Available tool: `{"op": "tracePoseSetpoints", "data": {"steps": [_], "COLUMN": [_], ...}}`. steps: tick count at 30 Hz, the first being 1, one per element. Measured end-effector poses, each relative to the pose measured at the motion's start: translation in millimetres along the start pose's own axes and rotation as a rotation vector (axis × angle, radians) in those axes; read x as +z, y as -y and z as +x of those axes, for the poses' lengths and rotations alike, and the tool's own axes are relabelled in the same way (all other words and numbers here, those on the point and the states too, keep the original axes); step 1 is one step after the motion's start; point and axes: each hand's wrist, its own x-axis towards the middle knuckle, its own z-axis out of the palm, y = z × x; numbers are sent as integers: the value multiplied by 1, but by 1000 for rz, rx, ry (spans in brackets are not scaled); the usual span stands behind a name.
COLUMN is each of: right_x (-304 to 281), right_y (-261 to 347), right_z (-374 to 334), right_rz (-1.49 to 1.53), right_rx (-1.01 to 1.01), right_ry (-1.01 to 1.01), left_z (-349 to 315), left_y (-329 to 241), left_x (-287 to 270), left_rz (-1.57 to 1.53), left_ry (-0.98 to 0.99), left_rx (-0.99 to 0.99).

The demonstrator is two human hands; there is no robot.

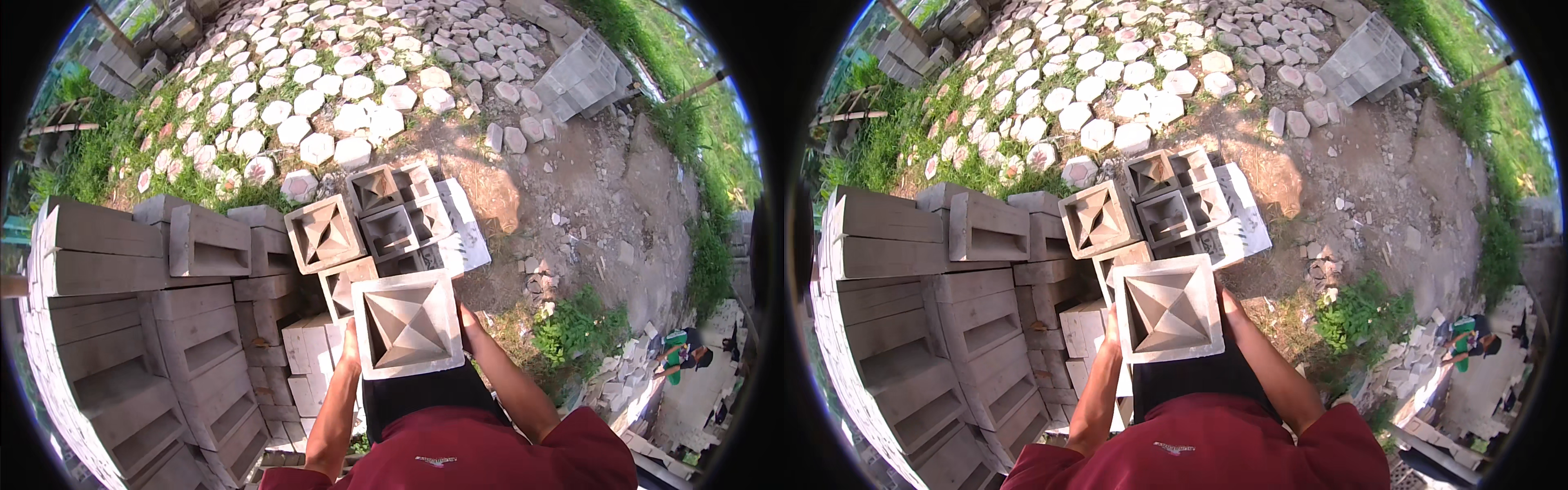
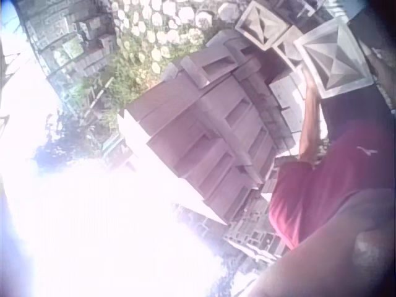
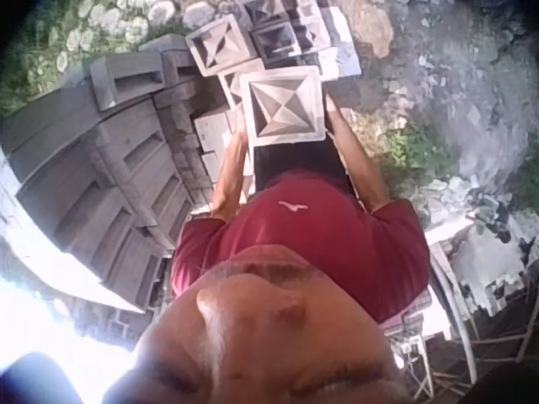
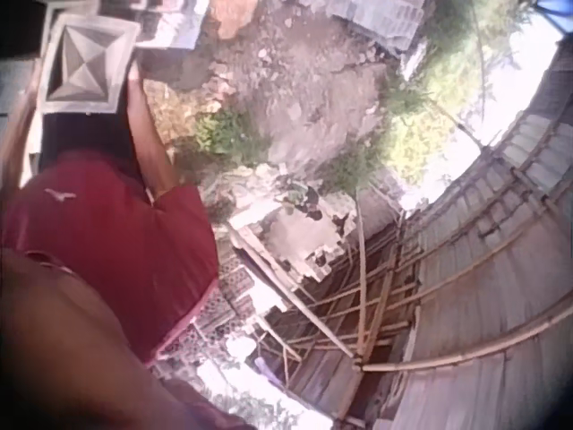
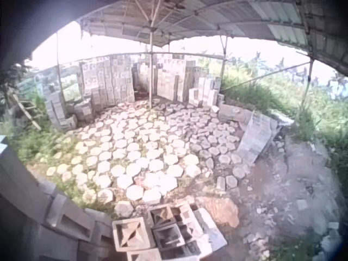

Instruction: The person picks up concrete ventilation blocks and decorative blocks from stacks and places them onto a new arrangement on the ground, then fits a smaller block into a corner gap.

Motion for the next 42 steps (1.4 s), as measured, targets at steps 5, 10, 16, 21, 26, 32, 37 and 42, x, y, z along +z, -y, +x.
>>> {"op": "tracePoseSetpoints", "data": {"steps": [5, 10, 16, 21, 26, 32, 37, 42], "right_x": [4, -14, -129, -186, -254, -311, -345, -378], "right_y": [39, 69, 79, 134, 179, 210, 248, 288], "right_z": [-96, -164, -176, -229, -273, -295, -324, -335], "right_rz": [35, 144, 217, 240, 400, 460, 291, 106], "right_rx": [-183, -286, -331, -506, -562, -702, -668, -571], "right_ry": [-155, -218, -195, -290, -256, -285, -294, -387], "left_z": [-59, -92, -73, -47, 3, 29, 34, 62], "left_y": [2, 19, 82, 152, 202, 246, 273, 291], "left_x": [92, 166, 241, 315, 372, 456, 528, 602], "left_rz": [159, 366, 549, 621, 715, 719, 648, 698], "left_ry": [73, 276, 351, 485, 685, 855, 862, 952], "left_rx": [118, 82, 173, 213, 141, 11, -187, -342]}}
